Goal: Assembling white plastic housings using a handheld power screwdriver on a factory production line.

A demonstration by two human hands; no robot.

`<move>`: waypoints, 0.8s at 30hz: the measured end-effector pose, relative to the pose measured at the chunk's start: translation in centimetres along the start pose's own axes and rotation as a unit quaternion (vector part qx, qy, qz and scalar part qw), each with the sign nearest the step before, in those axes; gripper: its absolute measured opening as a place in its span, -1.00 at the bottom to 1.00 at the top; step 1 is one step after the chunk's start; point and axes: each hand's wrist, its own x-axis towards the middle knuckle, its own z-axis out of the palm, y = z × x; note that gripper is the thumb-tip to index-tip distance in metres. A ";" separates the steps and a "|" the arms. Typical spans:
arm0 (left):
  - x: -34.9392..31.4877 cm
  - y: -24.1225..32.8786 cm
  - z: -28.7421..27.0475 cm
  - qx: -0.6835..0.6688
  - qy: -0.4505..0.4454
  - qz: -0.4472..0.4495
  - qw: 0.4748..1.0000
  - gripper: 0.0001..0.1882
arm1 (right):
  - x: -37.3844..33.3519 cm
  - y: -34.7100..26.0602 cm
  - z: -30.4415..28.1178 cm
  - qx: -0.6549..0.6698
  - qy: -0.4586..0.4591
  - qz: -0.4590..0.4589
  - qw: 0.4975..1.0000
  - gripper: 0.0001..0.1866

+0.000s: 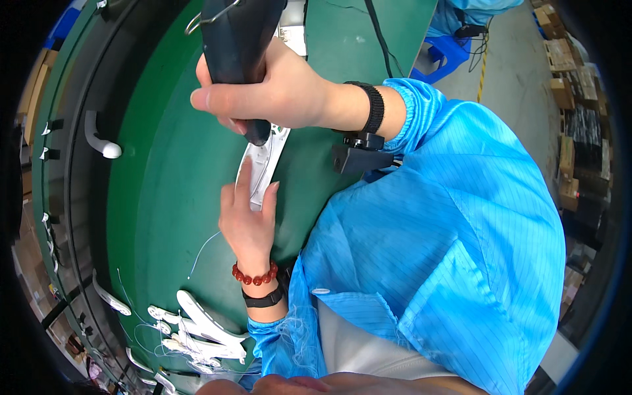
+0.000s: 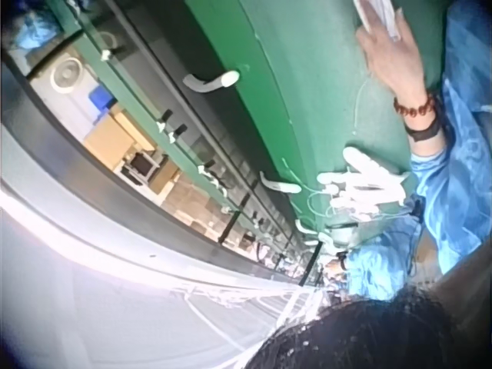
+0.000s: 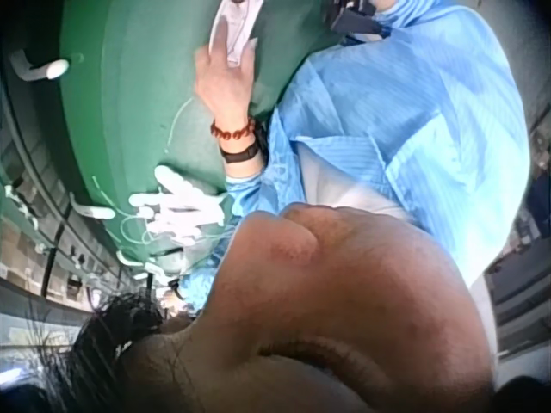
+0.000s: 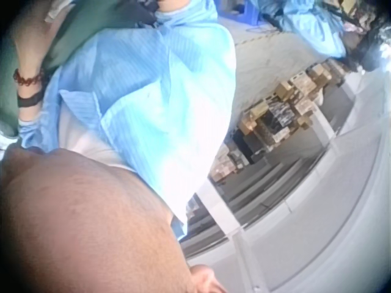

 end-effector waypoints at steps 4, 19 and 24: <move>-0.6 -0.8 0.0 0.006 0.001 0.036 0.999 -0.64 | -0.6 0.7 1.2 -0.013 -0.004 0.029 0.999 -0.78; -1.5 -1.9 -0.5 0.000 0.008 0.034 0.999 -0.67 | -1.1 1.8 2.3 -0.073 -0.054 0.048 0.995 -0.87; -2.1 -2.4 -0.8 -0.003 0.003 0.030 1.000 -0.66 | -1.8 2.0 3.2 -0.075 -0.051 0.052 0.995 -0.86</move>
